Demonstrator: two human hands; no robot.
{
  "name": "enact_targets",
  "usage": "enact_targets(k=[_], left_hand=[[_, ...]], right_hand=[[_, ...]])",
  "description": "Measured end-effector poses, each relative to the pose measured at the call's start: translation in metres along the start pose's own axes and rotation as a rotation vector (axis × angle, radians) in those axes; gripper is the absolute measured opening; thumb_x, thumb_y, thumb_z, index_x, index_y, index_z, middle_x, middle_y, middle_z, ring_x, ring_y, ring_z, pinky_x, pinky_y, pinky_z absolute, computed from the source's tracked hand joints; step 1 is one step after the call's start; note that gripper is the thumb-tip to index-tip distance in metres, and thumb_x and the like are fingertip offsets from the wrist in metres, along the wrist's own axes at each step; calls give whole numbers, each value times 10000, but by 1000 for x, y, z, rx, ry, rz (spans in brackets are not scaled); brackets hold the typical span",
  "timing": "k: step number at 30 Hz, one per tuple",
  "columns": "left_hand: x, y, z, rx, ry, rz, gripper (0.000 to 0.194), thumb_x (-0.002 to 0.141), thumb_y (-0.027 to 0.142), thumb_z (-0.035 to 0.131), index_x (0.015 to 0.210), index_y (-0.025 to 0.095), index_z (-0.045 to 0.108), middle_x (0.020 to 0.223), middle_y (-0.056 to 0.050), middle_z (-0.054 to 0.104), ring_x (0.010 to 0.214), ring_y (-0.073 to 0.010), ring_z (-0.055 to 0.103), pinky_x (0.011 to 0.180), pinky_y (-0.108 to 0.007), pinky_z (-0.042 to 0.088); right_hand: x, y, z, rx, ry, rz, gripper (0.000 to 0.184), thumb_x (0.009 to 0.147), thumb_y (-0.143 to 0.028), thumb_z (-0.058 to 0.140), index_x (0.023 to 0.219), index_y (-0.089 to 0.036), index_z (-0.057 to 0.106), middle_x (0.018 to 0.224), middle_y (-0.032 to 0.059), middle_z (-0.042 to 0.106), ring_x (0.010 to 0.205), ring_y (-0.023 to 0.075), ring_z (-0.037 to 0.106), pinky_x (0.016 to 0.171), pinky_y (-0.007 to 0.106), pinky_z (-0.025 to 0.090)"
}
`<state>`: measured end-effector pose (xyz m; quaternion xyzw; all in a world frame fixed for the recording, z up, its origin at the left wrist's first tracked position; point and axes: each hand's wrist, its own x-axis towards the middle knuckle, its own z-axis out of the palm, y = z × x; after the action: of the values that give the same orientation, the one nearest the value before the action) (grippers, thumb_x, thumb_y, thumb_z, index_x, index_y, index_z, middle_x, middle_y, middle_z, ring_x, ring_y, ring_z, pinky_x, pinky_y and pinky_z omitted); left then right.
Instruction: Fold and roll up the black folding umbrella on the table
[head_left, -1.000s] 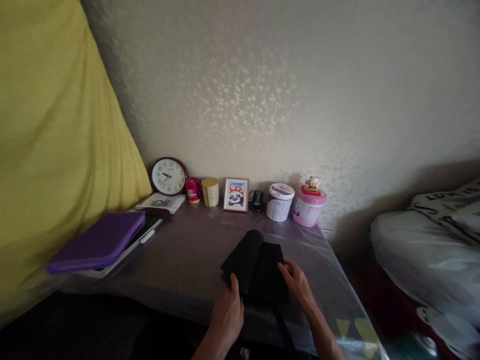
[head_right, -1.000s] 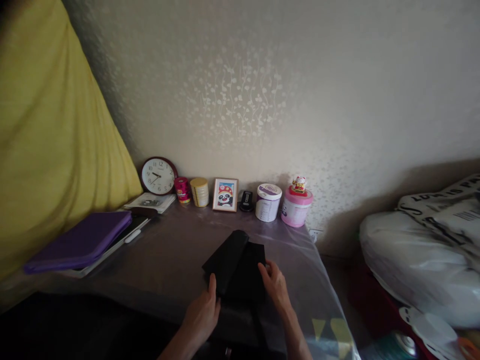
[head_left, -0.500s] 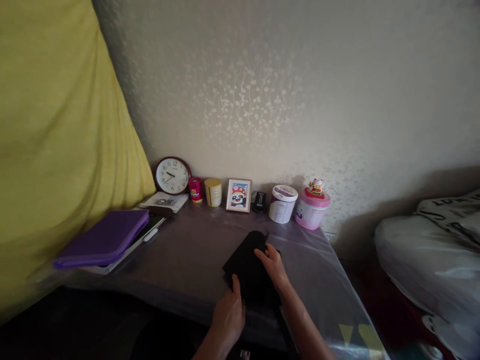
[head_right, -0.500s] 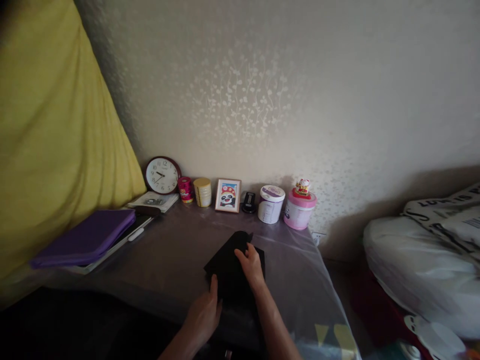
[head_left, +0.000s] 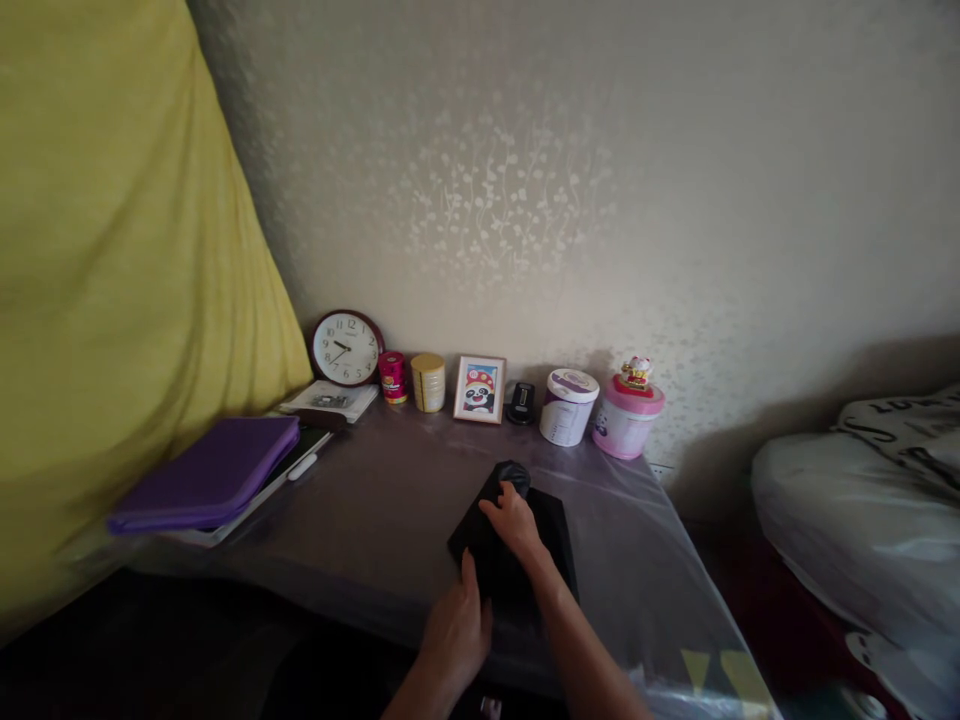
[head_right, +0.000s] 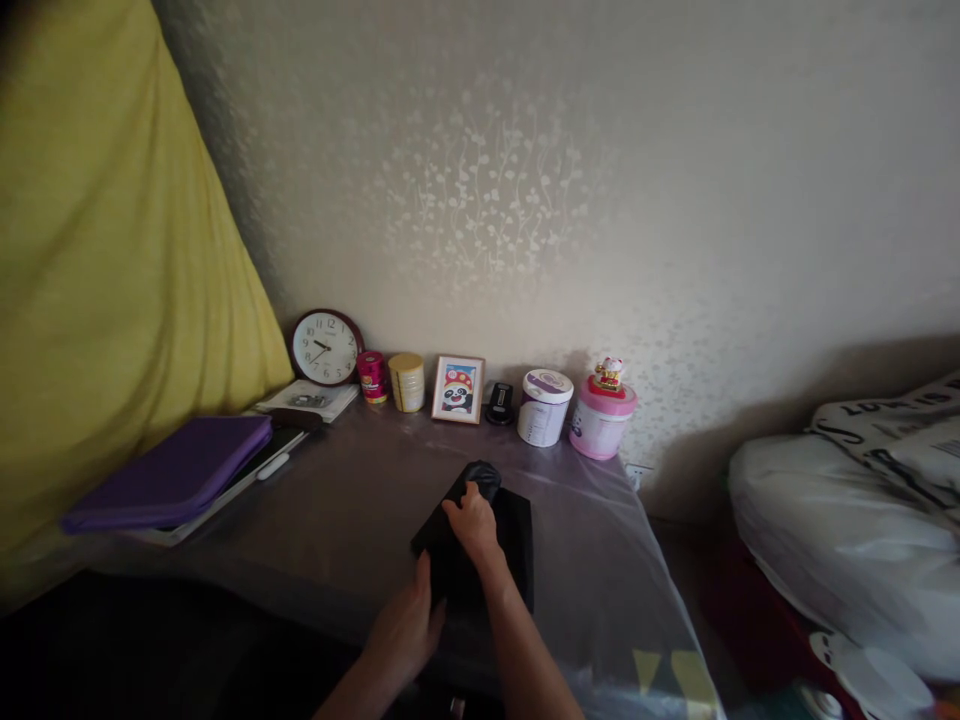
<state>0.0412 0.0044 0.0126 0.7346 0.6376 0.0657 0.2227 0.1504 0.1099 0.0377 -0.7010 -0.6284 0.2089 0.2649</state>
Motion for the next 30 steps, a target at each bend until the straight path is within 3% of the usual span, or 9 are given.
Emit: enact_targets(k=[5, 11, 17, 22, 24, 27, 30], left_hand=[[-8, -7, 0, -111, 130, 80, 623, 838, 218, 312, 1375, 62, 39, 1374, -164, 319, 1176, -174, 430, 906, -235, 340], [-9, 0, -11, -17, -4, 76, 718, 814, 177, 389, 1388, 244, -37, 1142, -104, 539, 886, -182, 595, 750, -268, 419], [0, -2, -4, -9, -31, 88, 689, 821, 166, 385, 1391, 240, 4, 1035, -102, 585, 867, -187, 594, 728, -274, 417], [0, -1, -3, -24, -48, 65, 653, 837, 164, 355, 1393, 187, 14, 994, -112, 604, 841, -183, 596, 702, -261, 398], [-1, -1, -4, -55, -41, 57, 660, 839, 173, 351, 1391, 179, -12, 997, -108, 608, 823, -178, 598, 687, -254, 392], [0, -3, -3, -92, -23, 59, 657, 835, 178, 347, 1391, 158, -2, 1011, -106, 609, 835, -181, 598, 687, -251, 386], [1, -5, 0, -106, -13, 50, 662, 827, 185, 358, 1390, 120, 16, 1041, -120, 603, 874, -188, 592, 713, -248, 382]], right_hand=[[-2, -5, -4, -9, -73, -37, 408, 771, -309, 515, 1131, -118, 497, 838, 62, 689, 873, 187, 620, 677, 229, 404], [-7, -5, -5, -2, -190, -213, 220, 810, -279, 439, 950, -203, 589, 753, -18, 700, 785, 120, 627, 668, 195, 388], [-10, -7, -9, -45, -237, -274, 209, 784, -239, 455, 915, -217, 616, 772, -23, 700, 767, 129, 624, 649, 206, 394], [-20, -1, -13, 77, -217, -377, 232, 790, -195, 450, 963, -216, 604, 771, -21, 694, 759, 135, 625, 669, 220, 426], [-30, 6, -14, 166, -143, -439, 235, 825, -205, 419, 972, -219, 602, 810, -10, 684, 780, 132, 618, 704, 230, 443], [-51, 17, -13, 214, 5, -545, 249, 866, -220, 383, 979, -219, 605, 916, 25, 658, 879, 142, 590, 791, 263, 448], [-62, 26, -6, 153, 33, -675, 282, 881, -201, 361, 1069, -215, 570, 1039, 49, 629, 1035, 162, 528, 913, 333, 402]])
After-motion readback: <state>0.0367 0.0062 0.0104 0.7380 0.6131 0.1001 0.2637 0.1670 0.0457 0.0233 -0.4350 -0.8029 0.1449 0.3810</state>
